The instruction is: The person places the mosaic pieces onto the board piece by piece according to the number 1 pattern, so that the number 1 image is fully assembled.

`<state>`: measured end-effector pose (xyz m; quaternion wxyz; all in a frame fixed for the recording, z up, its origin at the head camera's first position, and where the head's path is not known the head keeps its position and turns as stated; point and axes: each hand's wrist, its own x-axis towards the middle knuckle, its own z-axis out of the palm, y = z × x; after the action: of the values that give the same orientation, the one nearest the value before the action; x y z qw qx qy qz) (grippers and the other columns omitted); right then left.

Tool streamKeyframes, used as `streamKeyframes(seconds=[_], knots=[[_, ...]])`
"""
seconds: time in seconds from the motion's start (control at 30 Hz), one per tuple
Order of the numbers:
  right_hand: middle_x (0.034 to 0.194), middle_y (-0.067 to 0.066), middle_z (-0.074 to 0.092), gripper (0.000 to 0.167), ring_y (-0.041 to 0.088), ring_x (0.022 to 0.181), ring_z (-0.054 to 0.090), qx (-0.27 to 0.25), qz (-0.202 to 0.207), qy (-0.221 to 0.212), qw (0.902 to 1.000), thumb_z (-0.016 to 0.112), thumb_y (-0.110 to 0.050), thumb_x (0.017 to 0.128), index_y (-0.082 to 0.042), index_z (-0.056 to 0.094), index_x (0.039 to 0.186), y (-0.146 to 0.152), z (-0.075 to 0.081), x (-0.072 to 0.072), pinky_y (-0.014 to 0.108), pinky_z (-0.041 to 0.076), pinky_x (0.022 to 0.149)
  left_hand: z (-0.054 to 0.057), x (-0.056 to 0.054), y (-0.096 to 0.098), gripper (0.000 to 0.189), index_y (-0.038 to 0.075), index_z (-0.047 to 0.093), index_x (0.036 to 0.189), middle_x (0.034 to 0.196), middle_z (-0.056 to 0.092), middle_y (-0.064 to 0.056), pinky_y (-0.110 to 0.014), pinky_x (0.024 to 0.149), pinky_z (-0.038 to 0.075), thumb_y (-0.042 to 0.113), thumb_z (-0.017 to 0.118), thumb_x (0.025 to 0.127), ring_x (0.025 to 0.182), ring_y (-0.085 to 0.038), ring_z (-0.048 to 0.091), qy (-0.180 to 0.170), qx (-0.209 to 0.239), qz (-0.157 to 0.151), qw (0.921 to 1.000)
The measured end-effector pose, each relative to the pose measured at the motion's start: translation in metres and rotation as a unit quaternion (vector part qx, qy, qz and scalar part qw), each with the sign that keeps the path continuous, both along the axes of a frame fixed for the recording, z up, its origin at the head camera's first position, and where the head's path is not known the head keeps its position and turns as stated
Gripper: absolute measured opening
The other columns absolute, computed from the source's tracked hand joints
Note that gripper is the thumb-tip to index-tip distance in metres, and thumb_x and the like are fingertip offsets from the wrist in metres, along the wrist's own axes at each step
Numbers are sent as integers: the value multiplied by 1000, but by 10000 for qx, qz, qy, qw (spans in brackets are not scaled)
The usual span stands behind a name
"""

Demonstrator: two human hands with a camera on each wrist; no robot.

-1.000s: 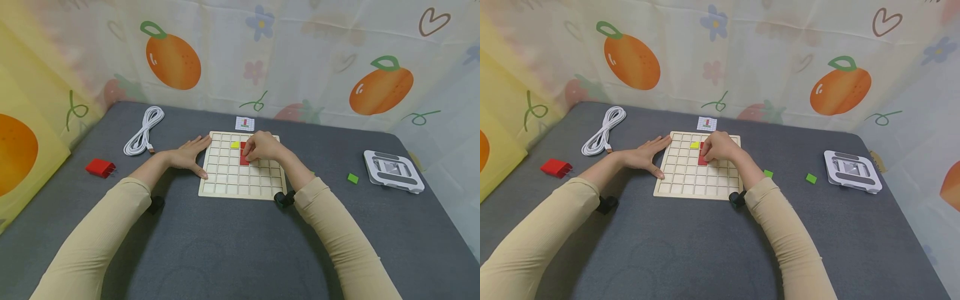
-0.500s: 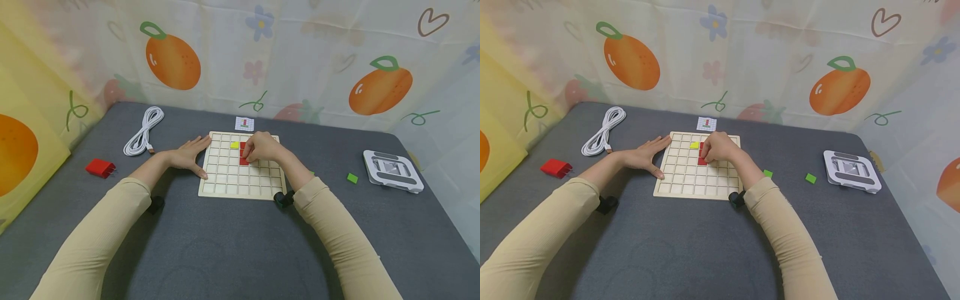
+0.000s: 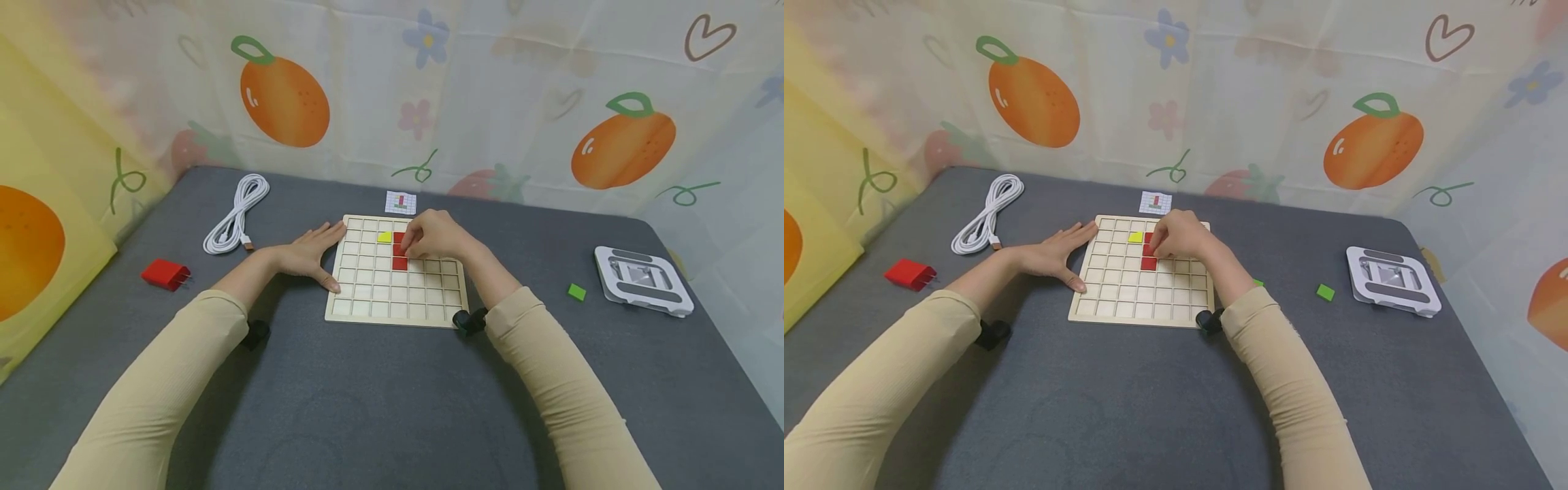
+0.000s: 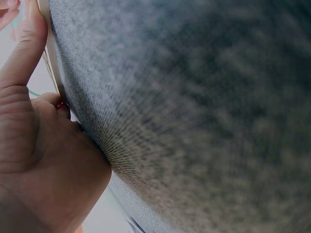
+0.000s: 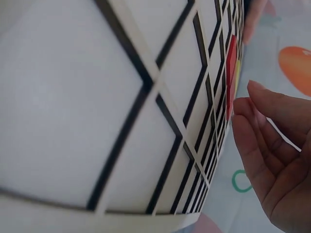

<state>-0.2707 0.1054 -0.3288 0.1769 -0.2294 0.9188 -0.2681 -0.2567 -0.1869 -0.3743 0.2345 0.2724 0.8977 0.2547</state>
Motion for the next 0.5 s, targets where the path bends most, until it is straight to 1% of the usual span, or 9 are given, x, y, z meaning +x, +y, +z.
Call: streamKeyframes(seconds=[0.03, 0.17, 0.37, 0.5], knots=[[86, 6, 77, 9, 16, 72, 69, -15, -7, 5, 10000, 72, -9, 86, -9, 77, 93, 2, 1, 0, 27, 55, 68, 0, 0, 0, 136, 7, -2, 160, 169, -9, -13, -59, 125, -8, 65, 79, 68, 155, -39, -13, -2, 21, -5, 10000], [85, 6, 76, 10, 17, 72, 69, -6, -32, 46, 10000, 73, -11, 87, -8, 76, 95, 9, 4, -1, 27, 54, 69, 0, -1, 0, 135, 8, -2, 160, 169, -10, -11, -56, 126, -8, 65, 79, 68, 156, -36, -13, 14, -110, 51, 9999], [81, 5, 73, 11, 17, 70, 64, -42, -202, -32, 9998, 73, -12, 87, -8, 76, 97, 26, 4, -4, 28, 51, 68, 2, -1, 2, 133, 5, -1, 159, 168, -9, -14, -58, 125, -7, 57, 82, 70, 156, -39, -12, 9, -157, 56, 9999], [84, 7, 73, 14, 19, 73, 65, -85, -312, -51, 9995, 72, -12, 87, -7, 75, 100, 41, 3, -6, 32, 54, 70, -2, -2, 1, 133, 7, -2, 160, 169, -9, -12, -57, 126, -7, 58, 82, 70, 156, -37, -12, 26, -176, 70, 9998]])
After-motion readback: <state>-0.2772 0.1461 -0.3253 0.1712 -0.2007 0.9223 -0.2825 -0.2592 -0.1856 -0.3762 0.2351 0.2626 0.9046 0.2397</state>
